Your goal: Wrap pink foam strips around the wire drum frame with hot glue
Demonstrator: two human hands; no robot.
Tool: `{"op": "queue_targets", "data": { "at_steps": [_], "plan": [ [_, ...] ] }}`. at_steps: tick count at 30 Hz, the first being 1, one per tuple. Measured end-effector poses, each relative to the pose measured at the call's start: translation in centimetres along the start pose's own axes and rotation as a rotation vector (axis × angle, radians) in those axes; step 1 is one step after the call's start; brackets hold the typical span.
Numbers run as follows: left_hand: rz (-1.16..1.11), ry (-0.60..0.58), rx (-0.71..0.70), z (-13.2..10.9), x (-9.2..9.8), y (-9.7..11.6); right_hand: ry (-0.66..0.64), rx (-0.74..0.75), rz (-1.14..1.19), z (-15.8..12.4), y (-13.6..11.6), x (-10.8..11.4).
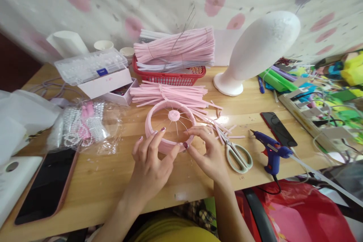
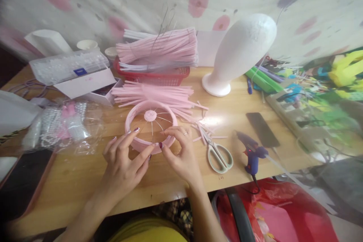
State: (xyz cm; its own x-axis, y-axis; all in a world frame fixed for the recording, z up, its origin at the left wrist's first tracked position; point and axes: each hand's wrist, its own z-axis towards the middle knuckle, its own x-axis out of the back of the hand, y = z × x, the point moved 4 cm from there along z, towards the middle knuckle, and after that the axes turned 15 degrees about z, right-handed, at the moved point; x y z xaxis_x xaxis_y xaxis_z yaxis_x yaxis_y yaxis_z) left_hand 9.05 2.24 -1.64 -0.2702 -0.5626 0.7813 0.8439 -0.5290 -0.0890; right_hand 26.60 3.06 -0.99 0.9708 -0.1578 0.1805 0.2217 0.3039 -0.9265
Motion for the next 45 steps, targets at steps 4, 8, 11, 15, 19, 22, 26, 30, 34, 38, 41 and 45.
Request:
{"op": "queue_targets", "data": {
  "at_steps": [4,8,11,15,19,22,26,30,34,38,41,45],
  "plan": [
    [-0.004,-0.005,-0.024,0.2,0.2,-0.1,-0.001,0.007,-0.002,0.0,0.0,0.1],
    [0.016,-0.009,-0.042,0.2,0.3,-0.2,-0.005,0.009,-0.001,-0.1,0.1,0.1],
    [0.035,-0.012,-0.058,0.3,0.3,-0.2,-0.008,-0.001,0.008,-0.2,0.3,0.1],
    [0.053,-0.015,-0.081,0.4,0.4,-0.2,-0.016,0.006,0.016,-0.2,0.4,0.1],
    [0.046,-0.027,-0.099,0.4,0.4,-0.3,-0.019,0.009,0.015,-0.1,0.4,0.0],
    [0.009,-0.004,-0.103,0.3,0.5,-0.5,-0.017,0.009,0.017,-0.1,0.4,0.0],
    [-0.015,0.018,-0.092,0.2,0.6,-1.0,-0.016,0.008,0.025,-0.1,0.4,0.0],
    [-0.013,0.032,-0.053,0.1,0.4,-1.4,-0.011,0.013,0.015,0.0,0.3,0.0],
    [-0.021,0.012,-0.028,0.0,0.0,-1.4,-0.013,0.006,0.018,0.0,0.3,0.0],
    [-0.038,0.017,-0.02,-0.1,-0.2,-1.3,-0.02,0.01,0.023,0.0,0.3,0.0],
    [-0.036,0.021,-0.021,-0.2,-0.2,-1.2,-0.018,0.009,0.024,-0.1,0.4,0.0],
    [-0.035,0.024,-0.019,-0.4,-0.3,-1.2,-0.012,0.009,0.016,-0.2,0.5,0.0]
  ]
}}
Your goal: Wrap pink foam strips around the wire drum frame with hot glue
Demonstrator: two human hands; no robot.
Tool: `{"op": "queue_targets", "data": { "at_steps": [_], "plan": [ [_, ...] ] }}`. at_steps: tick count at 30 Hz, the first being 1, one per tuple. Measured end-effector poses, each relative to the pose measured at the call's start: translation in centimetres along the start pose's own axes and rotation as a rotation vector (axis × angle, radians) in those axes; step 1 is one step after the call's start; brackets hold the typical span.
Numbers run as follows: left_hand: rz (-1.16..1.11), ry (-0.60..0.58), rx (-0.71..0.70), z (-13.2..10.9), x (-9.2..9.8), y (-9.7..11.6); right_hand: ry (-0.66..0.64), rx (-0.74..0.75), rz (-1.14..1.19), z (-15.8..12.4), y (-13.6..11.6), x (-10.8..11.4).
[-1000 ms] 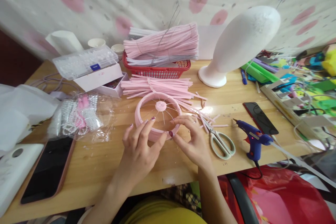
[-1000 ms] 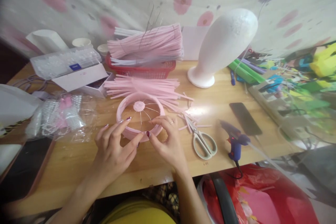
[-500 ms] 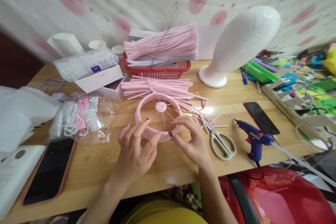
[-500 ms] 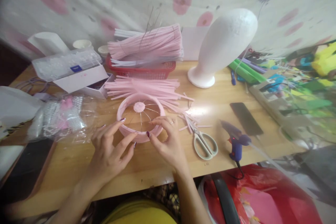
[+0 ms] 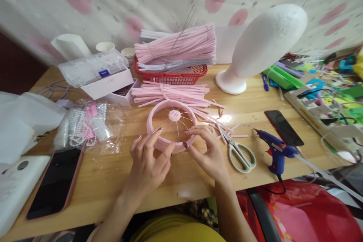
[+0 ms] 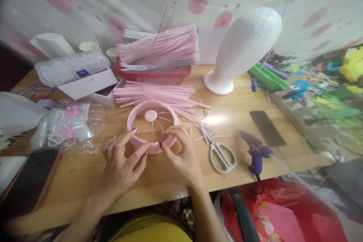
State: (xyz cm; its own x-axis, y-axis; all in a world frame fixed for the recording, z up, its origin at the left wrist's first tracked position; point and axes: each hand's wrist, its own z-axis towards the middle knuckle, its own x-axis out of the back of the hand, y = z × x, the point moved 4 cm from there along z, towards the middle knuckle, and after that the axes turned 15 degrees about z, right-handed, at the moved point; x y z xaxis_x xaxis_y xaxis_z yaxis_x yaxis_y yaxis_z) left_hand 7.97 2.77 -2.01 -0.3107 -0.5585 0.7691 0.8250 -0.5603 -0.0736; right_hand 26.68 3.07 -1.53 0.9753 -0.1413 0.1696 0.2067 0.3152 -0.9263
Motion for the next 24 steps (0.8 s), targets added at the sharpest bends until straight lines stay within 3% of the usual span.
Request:
{"op": "queue_targets", "data": {
  "at_steps": [24],
  "plan": [
    [0.003,0.038,-0.031,0.01,-0.2,0.17,-0.017,0.03,-0.009,0.07,0.04,-0.03]
  ]
}}
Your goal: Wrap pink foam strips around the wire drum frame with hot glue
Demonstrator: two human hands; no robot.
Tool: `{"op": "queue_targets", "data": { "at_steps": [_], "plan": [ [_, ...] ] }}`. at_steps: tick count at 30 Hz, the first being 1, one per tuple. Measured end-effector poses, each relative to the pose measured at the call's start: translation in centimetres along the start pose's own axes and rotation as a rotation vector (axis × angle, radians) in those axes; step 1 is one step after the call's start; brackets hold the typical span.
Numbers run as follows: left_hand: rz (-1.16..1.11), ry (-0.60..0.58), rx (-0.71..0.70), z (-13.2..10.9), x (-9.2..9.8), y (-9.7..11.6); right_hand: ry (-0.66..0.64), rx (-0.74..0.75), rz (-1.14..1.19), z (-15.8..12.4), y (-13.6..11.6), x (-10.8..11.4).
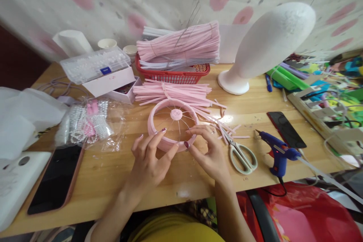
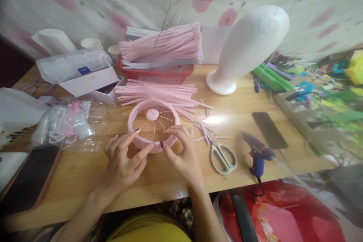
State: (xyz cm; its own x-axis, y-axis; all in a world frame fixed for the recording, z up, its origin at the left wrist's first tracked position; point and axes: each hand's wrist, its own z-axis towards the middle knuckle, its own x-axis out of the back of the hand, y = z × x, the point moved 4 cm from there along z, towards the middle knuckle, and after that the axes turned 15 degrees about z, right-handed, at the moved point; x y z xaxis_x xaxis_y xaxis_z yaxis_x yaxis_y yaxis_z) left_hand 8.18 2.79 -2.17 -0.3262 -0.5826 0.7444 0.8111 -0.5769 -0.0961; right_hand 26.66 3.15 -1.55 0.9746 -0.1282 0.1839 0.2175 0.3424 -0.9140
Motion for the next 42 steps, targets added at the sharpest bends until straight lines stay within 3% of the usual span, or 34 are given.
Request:
{"op": "queue_targets", "data": {
  "at_steps": [42],
  "plan": [
    [-0.018,-0.019,0.069,-1.1,-0.6,0.3,0.023,-0.065,0.055,0.0,0.3,-0.1]
  ]
}}
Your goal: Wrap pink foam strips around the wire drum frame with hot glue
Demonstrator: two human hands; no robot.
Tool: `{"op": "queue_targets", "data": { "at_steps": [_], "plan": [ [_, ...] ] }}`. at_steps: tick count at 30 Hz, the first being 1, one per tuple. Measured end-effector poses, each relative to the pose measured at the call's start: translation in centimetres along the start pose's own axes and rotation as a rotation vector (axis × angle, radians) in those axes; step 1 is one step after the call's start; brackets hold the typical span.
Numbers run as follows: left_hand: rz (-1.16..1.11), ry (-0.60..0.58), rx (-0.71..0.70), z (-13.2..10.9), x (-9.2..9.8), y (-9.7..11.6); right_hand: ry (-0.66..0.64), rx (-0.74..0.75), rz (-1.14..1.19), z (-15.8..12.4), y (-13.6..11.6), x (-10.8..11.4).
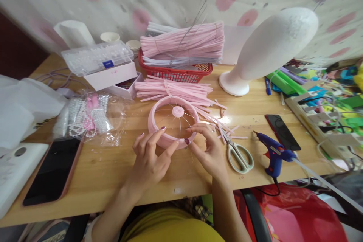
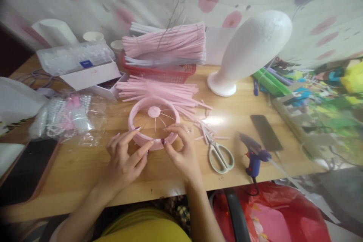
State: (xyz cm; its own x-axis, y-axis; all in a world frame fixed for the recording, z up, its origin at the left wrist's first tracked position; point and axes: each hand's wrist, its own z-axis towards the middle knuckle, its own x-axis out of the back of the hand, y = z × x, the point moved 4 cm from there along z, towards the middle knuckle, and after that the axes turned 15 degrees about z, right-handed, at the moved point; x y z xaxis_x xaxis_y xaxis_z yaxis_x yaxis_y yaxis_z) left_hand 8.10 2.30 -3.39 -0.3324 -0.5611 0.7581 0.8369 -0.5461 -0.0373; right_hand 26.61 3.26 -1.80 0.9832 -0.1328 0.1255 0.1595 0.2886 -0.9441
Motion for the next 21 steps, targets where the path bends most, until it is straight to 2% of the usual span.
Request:
{"op": "queue_targets", "data": {
  "at_steps": [8,13,15,18,21],
  "plan": [
    [-0.017,0.024,-0.008,0.0,0.2,0.2,0.009,-0.02,0.061,-0.1,0.5,0.5],
    [-0.001,-0.028,-0.011,0.1,-0.1,0.6,0.124,-0.069,0.239,-0.5,1.3,1.4],
    [-0.021,0.007,0.011,0.3,0.3,0.8,0.161,-0.075,0.292,-0.7,1.5,1.7],
    [-0.126,0.067,0.085,1.1,1.3,0.9,0.207,-0.046,0.348,-1.0,1.5,2.1],
    [-0.312,0.055,0.136,2.4,2.3,1.1,0.19,0.003,0.413,-1.3,1.0,2.1]
  ]
}}
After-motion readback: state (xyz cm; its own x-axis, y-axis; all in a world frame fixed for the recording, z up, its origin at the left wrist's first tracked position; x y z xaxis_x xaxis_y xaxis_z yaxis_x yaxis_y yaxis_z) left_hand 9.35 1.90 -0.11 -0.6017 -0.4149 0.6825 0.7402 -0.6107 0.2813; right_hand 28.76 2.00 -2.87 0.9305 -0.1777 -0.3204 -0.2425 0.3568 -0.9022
